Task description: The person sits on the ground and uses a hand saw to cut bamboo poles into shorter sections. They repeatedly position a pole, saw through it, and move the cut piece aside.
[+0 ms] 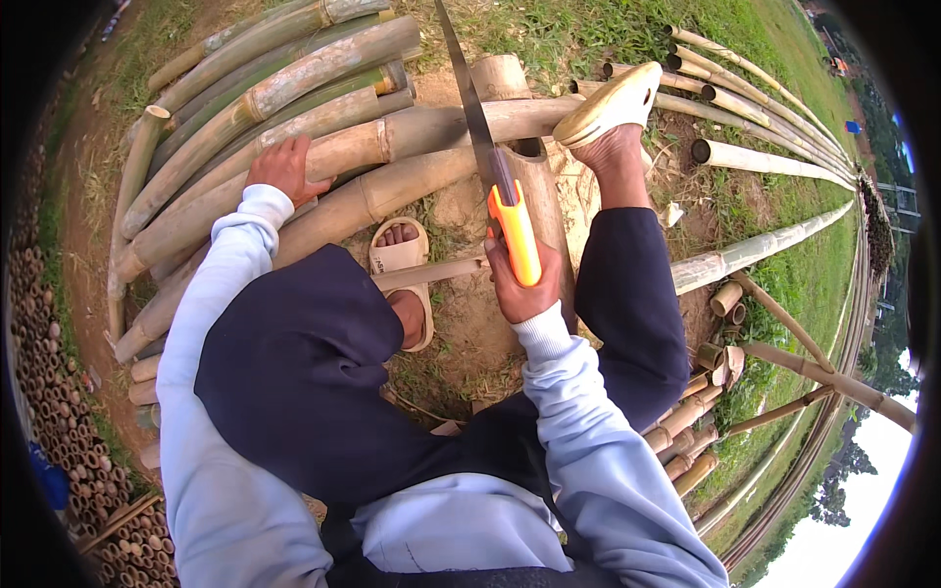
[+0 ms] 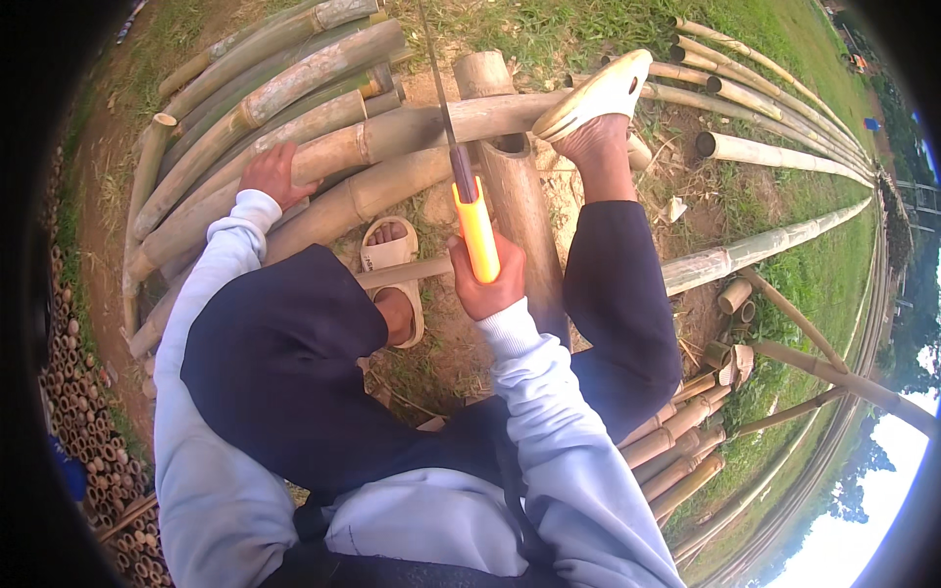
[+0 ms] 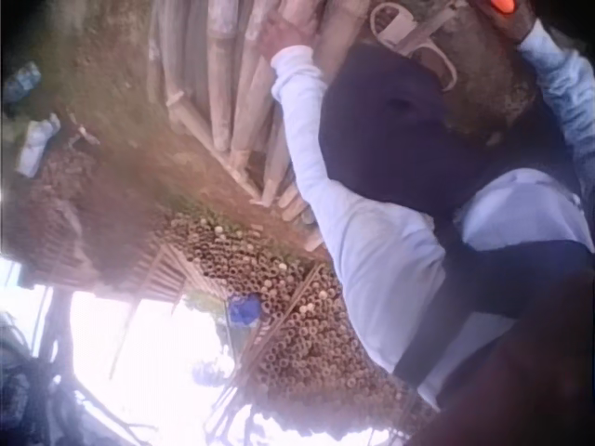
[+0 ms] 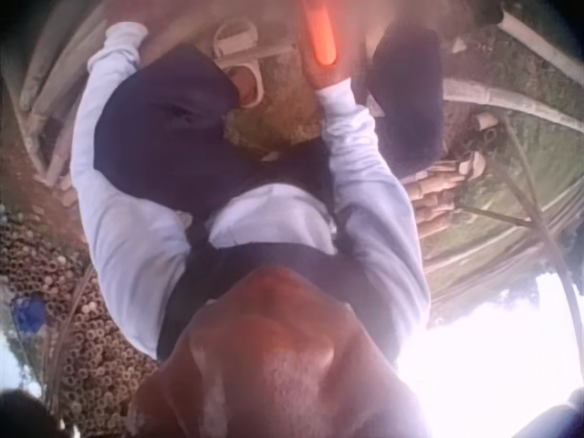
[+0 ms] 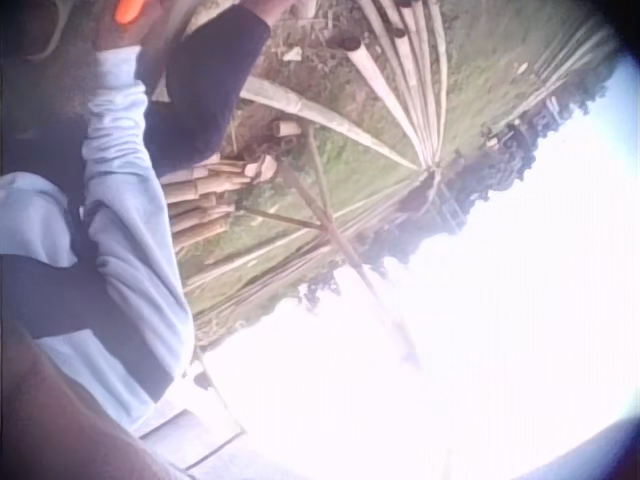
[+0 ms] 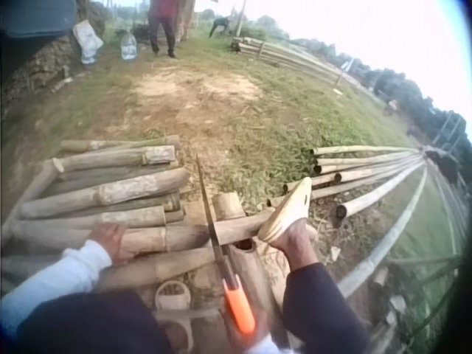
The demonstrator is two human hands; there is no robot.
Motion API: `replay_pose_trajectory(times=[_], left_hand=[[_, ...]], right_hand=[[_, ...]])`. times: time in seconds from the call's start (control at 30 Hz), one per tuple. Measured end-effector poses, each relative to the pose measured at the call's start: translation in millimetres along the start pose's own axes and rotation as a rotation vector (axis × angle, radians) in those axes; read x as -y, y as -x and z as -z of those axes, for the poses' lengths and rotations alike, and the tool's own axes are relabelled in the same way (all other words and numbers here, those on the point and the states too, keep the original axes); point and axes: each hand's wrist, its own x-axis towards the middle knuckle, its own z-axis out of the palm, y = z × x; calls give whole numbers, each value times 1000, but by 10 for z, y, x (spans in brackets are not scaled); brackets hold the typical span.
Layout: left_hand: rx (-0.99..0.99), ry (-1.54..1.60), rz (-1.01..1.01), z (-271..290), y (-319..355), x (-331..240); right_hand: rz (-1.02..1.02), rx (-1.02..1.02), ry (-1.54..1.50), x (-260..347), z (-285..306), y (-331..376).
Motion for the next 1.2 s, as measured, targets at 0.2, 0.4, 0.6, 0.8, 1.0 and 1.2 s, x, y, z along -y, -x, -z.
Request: replay_pose_trajectory(times=[0.2,0.4,0.6,0.8,1.0,1.2], left_hand=[[82,-17,68,14,-17,138],[-34,-35,30,-60,-56,173],[2,-20,14,-1,-39,47],[72,-4,63,-39,23,159],[56,13,39,-1,-79,49],[52,-24,53,70,-150,188]], right_hand=[[-69,-6,-67,-21,269,1014],[-23,-2,13,-59,246,958],[133,-33,-90,26,-109,-338],[-13,-1,-2,5,396,1562],[54,-44,-78,44,-20,-86],[-104,20,-212,73,40,317]])
